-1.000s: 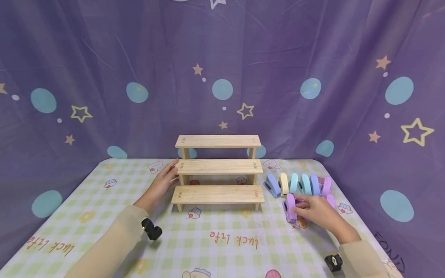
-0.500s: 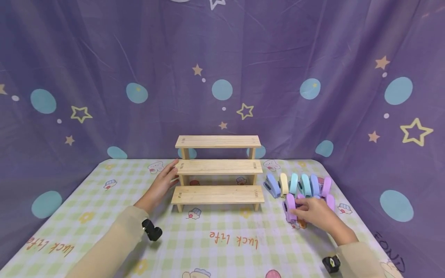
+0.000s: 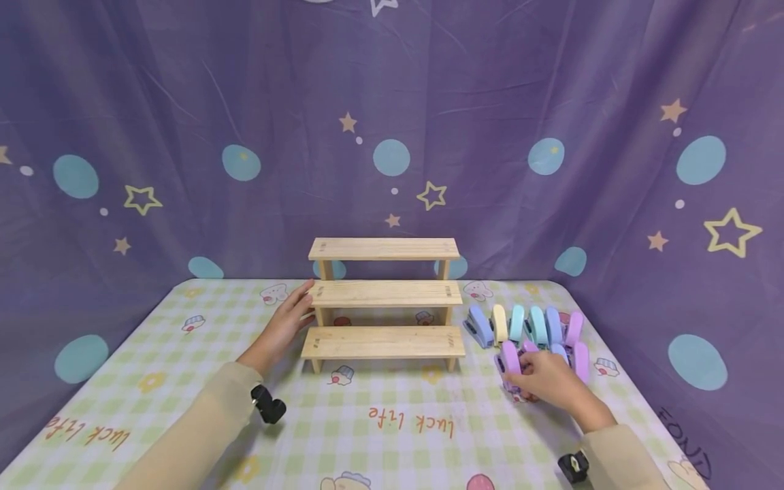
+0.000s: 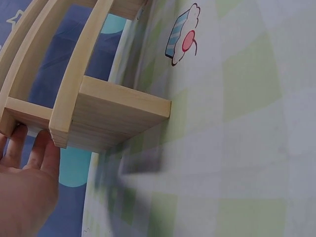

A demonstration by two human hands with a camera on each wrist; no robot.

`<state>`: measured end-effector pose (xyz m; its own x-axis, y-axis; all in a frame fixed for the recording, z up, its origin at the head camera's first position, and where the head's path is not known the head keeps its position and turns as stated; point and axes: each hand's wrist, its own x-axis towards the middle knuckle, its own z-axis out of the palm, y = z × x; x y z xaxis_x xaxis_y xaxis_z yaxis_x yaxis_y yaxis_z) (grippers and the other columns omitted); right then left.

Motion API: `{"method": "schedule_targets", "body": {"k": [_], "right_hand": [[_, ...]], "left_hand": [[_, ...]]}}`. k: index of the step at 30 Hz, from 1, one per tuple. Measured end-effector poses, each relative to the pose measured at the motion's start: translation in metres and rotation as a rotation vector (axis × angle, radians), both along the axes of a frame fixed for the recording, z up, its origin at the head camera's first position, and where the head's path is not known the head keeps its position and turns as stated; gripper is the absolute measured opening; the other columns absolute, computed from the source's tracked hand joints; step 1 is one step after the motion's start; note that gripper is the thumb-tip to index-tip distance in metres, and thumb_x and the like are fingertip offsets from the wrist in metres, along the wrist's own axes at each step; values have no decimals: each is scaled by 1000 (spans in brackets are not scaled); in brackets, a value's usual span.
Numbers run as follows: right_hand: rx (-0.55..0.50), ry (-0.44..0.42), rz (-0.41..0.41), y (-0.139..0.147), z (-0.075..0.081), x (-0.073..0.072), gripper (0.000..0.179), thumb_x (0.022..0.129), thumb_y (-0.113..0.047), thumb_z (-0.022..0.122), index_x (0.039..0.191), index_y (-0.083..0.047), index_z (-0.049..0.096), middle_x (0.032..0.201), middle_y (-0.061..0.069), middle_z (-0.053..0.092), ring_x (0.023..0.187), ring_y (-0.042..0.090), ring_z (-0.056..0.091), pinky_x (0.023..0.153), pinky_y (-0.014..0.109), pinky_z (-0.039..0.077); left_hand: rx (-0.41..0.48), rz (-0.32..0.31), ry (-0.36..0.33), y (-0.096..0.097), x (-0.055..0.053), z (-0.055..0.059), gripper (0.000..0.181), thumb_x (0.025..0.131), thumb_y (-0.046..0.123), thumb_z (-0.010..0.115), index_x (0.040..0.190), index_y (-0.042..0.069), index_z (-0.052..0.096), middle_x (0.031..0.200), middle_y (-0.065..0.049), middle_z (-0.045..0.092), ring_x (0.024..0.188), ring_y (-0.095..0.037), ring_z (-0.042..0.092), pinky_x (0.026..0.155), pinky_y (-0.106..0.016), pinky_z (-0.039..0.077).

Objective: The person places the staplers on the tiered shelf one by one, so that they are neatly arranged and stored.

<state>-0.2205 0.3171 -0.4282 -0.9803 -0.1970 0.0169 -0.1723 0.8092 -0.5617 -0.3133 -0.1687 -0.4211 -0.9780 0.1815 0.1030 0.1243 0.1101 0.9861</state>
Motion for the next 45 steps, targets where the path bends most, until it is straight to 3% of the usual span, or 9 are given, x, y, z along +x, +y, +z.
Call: {"method": "schedule_targets", "body": {"k": [8,17,23,32,37,45], "right_hand": [[8,-8,-27,-3,1,1,27,84,-32,82,87,-9,66,59,-5,63,55,14,59,47,24,45],[-36,37,22,-1,6,-1,30,86,-30,79,81,-11,57,59,-4,62,53,14,60,47,23,45],[-42,53,30,-4,22,-1,35,90,-36,76,80,-12,52,62,-4,63,55,17,61,44,25,44],[28,185,8,-16,51,-6,39,92,-45,72,83,-14,50,78,-4,64,58,13,58,52,27,42],[12,243,12,-24,67,-8,38,92,-43,73,83,-15,50,75,-5,64,58,12,57,51,28,41],[-55,229,37,-46,90,-21,32,92,-43,73,89,-16,56,81,-4,65,68,12,66,56,29,50]], "left_hand": [[29,0,14,1,0,-1,56,110,37,38,162,23,20,157,-11,36,140,-30,39,117,-48,33],[71,7,13,4,3,3,55,111,31,37,162,18,20,159,-16,30,141,-34,36,117,-47,34],[75,18,7,5,3,3,55,111,31,37,162,18,20,159,-16,29,143,-34,34,117,-48,33],[83,17,-1,6,4,3,56,110,33,38,162,23,19,161,-12,27,144,-33,33,117,-48,32],[112,48,-21,8,3,4,54,111,29,39,162,19,22,160,-15,29,142,-34,35,115,-47,36],[125,54,-32,9,3,3,53,111,28,38,162,22,22,161,-12,26,143,-34,34,115,-45,37]]}}
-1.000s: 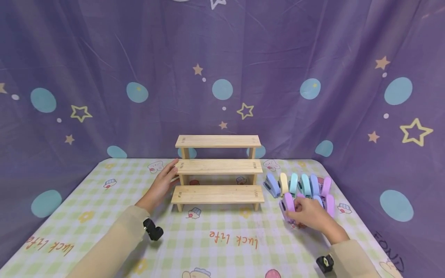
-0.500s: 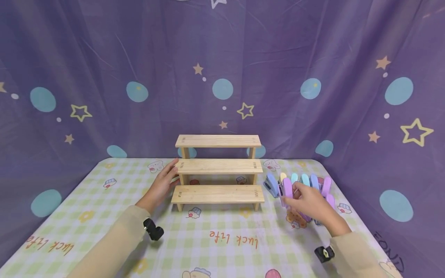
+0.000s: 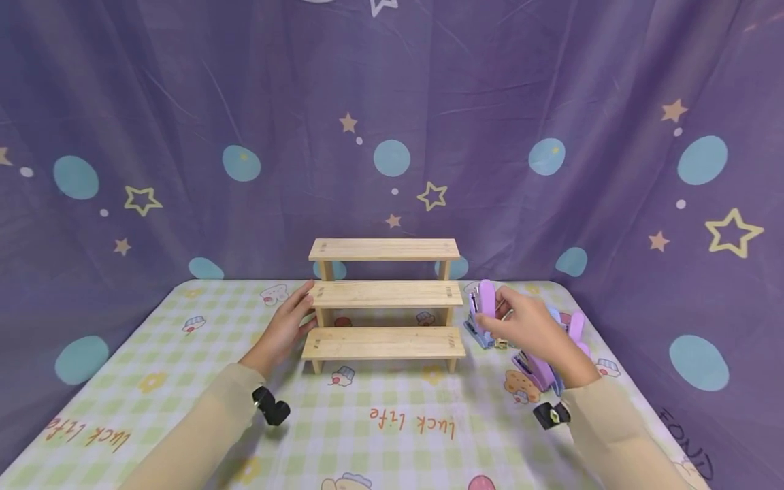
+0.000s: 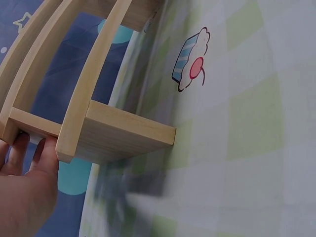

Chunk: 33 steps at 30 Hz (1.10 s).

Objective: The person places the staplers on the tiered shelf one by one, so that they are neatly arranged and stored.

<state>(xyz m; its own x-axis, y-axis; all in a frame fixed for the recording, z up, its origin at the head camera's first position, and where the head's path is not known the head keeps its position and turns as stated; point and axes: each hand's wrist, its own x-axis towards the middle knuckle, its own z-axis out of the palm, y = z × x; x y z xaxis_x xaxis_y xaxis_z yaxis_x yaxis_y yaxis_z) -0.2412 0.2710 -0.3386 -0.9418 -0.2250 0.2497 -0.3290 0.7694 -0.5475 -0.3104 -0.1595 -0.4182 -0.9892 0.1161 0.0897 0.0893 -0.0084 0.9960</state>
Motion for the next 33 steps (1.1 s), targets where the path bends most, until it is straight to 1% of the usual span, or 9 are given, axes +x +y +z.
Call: {"method": "schedule_targets", "body": {"k": [5,9,13,16,20,23,27,33], "right_hand": [[-31,2,50,-18,7,-12,33,92,-44,73,90,-15,56,81,-2,66,67,13,65,53,30,49],[-69,-3,81,-34,9,-25,36,91,-46,73,92,-13,57,83,-2,68,68,12,68,54,30,52],[-145,-23,120,-54,12,-39,35,91,-42,75,96,-11,59,87,2,69,73,18,70,59,32,59],[-187,-34,141,-70,15,-47,33,91,-38,76,99,-10,60,88,5,68,76,20,69,61,34,62],[-194,-5,173,-91,19,-55,31,90,-35,77,99,-10,61,88,4,69,75,19,68,61,34,62],[-218,7,215,-105,20,-62,30,90,-33,77,98,-9,61,86,5,69,73,19,69,62,37,62],[-281,-16,255,-123,21,-71,29,91,-30,77,97,-8,58,86,6,69,72,21,70,67,46,63],[-333,-54,270,-148,29,-81,32,91,-34,76,101,-8,60,90,7,70,77,25,72,72,47,63]], "left_hand": [[15,4,1,0,1,-1,53,111,27,38,161,21,23,162,-14,25,143,-35,34,115,-48,36],[16,14,-5,0,0,-2,53,111,27,39,161,20,24,161,-15,25,143,-35,33,115,-49,35],[9,15,-4,-2,0,-3,53,111,28,38,161,21,24,162,-14,26,143,-35,34,115,-48,36],[-1,14,-1,-2,0,-3,53,111,30,39,161,22,24,161,-13,26,142,-35,35,115,-48,36],[5,16,-1,-1,0,-2,54,110,30,40,161,20,25,160,-14,28,141,-35,36,115,-47,36],[6,15,-3,-1,0,-3,54,111,30,40,161,21,24,161,-13,27,142,-35,36,115,-47,36],[7,11,1,-2,-1,-3,53,111,29,39,161,22,24,162,-12,26,142,-34,35,115,-47,36],[10,7,1,0,-1,-2,54,111,30,39,161,20,23,160,-14,28,143,-34,34,115,-48,36]]}}
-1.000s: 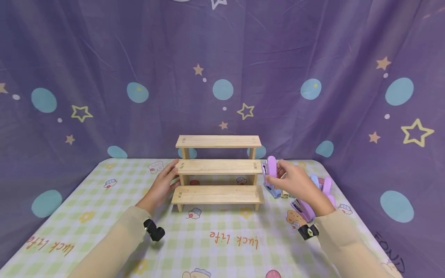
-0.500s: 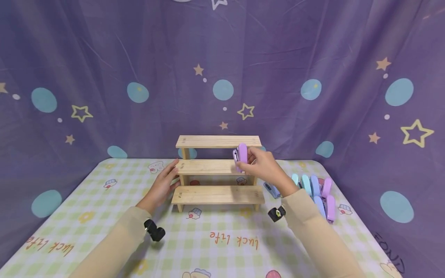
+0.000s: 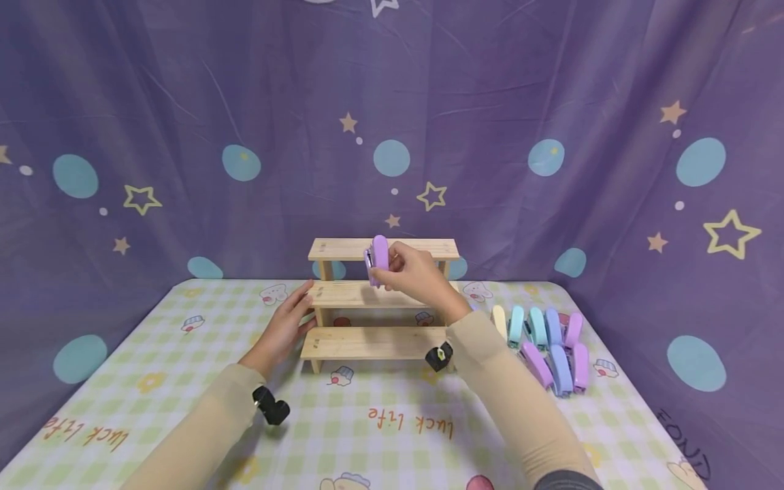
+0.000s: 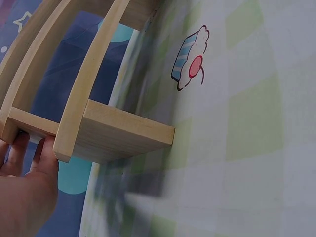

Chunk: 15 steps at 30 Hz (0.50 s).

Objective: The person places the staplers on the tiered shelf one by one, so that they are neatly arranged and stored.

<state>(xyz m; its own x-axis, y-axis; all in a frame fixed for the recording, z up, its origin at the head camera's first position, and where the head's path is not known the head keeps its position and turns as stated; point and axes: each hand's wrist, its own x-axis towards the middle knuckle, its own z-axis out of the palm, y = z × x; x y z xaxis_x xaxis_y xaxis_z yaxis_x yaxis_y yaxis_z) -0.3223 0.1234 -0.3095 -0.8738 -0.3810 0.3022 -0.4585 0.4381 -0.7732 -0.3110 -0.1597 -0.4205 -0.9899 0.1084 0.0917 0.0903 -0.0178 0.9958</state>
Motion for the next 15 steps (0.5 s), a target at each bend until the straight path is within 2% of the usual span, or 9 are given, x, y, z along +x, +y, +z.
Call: {"method": "schedule_targets", "body": {"k": [4,11,15], "right_hand": [[-3,-4,-7,-15,8,-10,33,90,-35,77,100,-9,60,91,9,69,77,29,72,73,48,62],[33,37,-33,-32,17,-29,38,90,-42,75,92,-8,57,86,5,70,70,18,71,63,33,62],[51,59,-57,-39,19,-38,37,90,-41,74,90,-8,58,83,4,71,71,16,70,64,31,60]], "left_hand": [[-5,7,-6,1,0,2,54,111,30,39,161,20,23,161,-14,27,145,-34,31,116,-48,35],[2,17,-15,1,1,2,53,111,30,39,161,20,24,161,-14,26,144,-34,32,115,-47,35],[4,16,-14,2,1,2,53,111,30,39,161,20,24,162,-14,25,145,-35,30,115,-48,35]]}}
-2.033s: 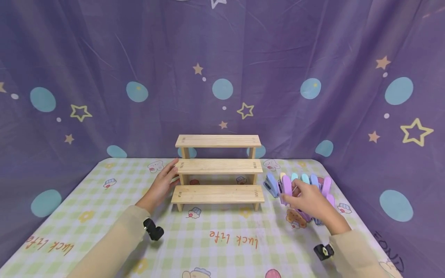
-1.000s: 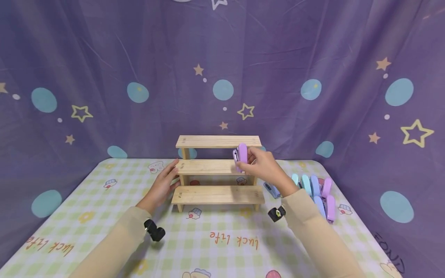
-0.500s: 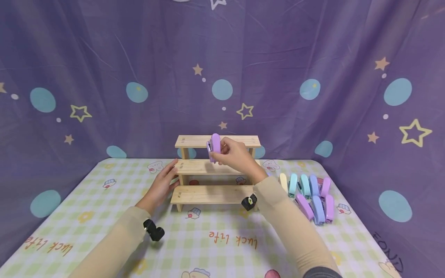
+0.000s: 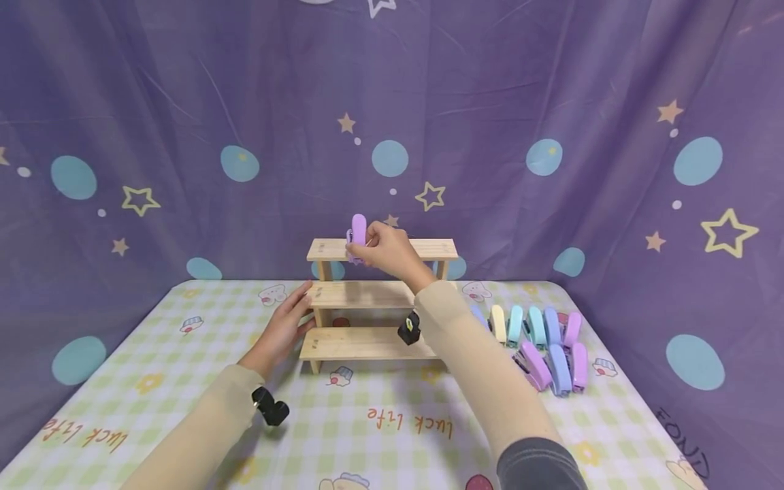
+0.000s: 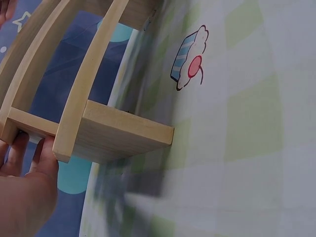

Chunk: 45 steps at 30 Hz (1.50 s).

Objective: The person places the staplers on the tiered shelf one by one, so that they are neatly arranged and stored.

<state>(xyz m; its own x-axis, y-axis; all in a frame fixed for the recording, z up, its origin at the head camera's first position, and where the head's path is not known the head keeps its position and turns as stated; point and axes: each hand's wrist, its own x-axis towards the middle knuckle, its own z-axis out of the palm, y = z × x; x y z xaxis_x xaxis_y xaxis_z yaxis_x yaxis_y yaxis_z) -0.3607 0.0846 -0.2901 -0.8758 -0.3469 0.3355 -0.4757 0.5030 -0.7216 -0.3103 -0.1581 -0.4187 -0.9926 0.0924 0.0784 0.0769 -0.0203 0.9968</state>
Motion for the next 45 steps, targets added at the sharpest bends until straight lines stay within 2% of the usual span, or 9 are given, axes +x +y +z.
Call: {"method": "schedule_targets", "body": {"k": [7,17,21,29,38,45], "right_hand": [[34,17,-69,-9,-1,-14,37,89,-43,74,86,-9,61,87,4,68,77,19,64,63,30,53],[-59,-57,-116,-18,-10,-26,37,90,-42,74,86,-8,62,85,5,65,75,18,58,61,27,48],[-83,-65,-156,-22,-14,-27,39,89,-45,74,87,-9,61,86,5,63,74,17,53,61,27,45],[-117,-34,-193,-28,-22,-30,42,87,-49,77,87,-9,64,87,4,65,73,17,55,61,28,47],[-96,-5,-234,-33,-22,-27,41,87,-50,77,85,-10,68,83,3,67,71,18,56,60,29,47],[-104,-15,-235,-33,-22,-28,42,87,-50,76,86,-10,68,83,3,67,70,18,56,62,29,48]], "left_hand": [[11,-5,5,1,0,1,54,111,29,40,161,19,23,162,-15,24,145,-35,29,116,-50,33],[8,-7,1,2,2,4,55,111,29,38,162,19,21,163,-15,21,146,-36,27,117,-49,32],[9,-6,6,2,2,4,55,111,29,39,162,19,21,163,-15,22,145,-35,29,117,-49,32],[14,-1,13,1,0,1,55,111,29,40,161,18,23,160,-15,28,142,-34,33,116,-49,34],[16,3,13,1,1,0,54,111,28,39,161,17,24,160,-14,28,142,-32,34,116,-47,35],[20,-5,4,1,1,2,55,111,29,38,162,18,21,162,-15,24,144,-34,31,117,-48,33]]}}
